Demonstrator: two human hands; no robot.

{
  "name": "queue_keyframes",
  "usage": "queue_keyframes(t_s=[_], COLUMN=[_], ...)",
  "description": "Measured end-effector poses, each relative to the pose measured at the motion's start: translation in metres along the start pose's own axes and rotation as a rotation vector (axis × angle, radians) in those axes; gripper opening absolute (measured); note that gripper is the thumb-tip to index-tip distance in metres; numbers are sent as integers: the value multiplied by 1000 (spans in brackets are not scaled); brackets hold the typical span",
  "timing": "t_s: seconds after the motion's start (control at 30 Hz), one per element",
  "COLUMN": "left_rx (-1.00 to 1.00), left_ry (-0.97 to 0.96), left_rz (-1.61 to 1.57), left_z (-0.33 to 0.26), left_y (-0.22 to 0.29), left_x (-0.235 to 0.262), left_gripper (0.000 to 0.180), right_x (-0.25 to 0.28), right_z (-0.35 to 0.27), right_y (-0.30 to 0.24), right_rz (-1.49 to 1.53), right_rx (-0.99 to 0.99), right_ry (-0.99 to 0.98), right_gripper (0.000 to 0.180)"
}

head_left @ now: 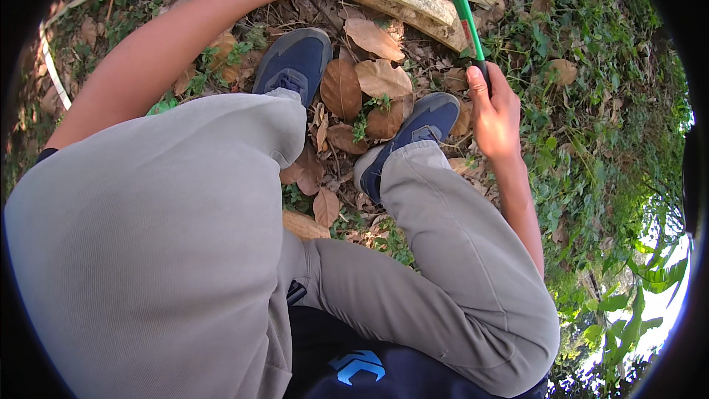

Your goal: The person sits on the forest floor and uses a small axe to repeatedly strike a long, thin piece of wood resting on a larger log. The person holds the wood steady with one hand while swinging the axe with the other to split or shape the material.

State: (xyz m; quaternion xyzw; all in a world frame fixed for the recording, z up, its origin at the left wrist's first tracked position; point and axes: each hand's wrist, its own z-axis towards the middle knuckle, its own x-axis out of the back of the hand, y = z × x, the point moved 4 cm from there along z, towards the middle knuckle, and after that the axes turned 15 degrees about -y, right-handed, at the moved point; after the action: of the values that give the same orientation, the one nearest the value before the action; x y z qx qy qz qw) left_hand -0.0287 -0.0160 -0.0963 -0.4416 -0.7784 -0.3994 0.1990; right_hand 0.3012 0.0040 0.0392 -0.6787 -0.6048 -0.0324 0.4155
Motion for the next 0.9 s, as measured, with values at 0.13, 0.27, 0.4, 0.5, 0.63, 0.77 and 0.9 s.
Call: queue_keyframes(t_s=[0.13, 0.27, 0.4, 0.5, 0.63, 0.77, 0.9], left_rx=[13, 7, 6, -48, -92, -88, -53], left_ry=[14, -17, 8, 77, 123, 110, 44], left_rz=[15, 39, 28, 107, 106, 116, 84], left_z=[-1, 6, 2, 6, 10, 11, 7], left_y=[-3, 7, 1, -9, -12, -7, -5], left_x=[-2, -1, -3, -15, -20, -17, -14], left_gripper=[64, 65, 66, 64, 63, 64, 65], right_x=[14, 5, -15, -5, 5, -20, -11], right_z=[-5, -11, -2, -10, -18, -6, -4], right_y=[-8, -24, -11, -28, -32, -10, -10], right_rz=[59, 1, -46, 22, 169, -8, -18], right_rx=[103, 146, -16, 34, 173, 91, 19], right_ry=[139, 99, -57, 18, 153, 65, 11], right_gripper=[35, 33, 36, 38, 26, 30, 36])
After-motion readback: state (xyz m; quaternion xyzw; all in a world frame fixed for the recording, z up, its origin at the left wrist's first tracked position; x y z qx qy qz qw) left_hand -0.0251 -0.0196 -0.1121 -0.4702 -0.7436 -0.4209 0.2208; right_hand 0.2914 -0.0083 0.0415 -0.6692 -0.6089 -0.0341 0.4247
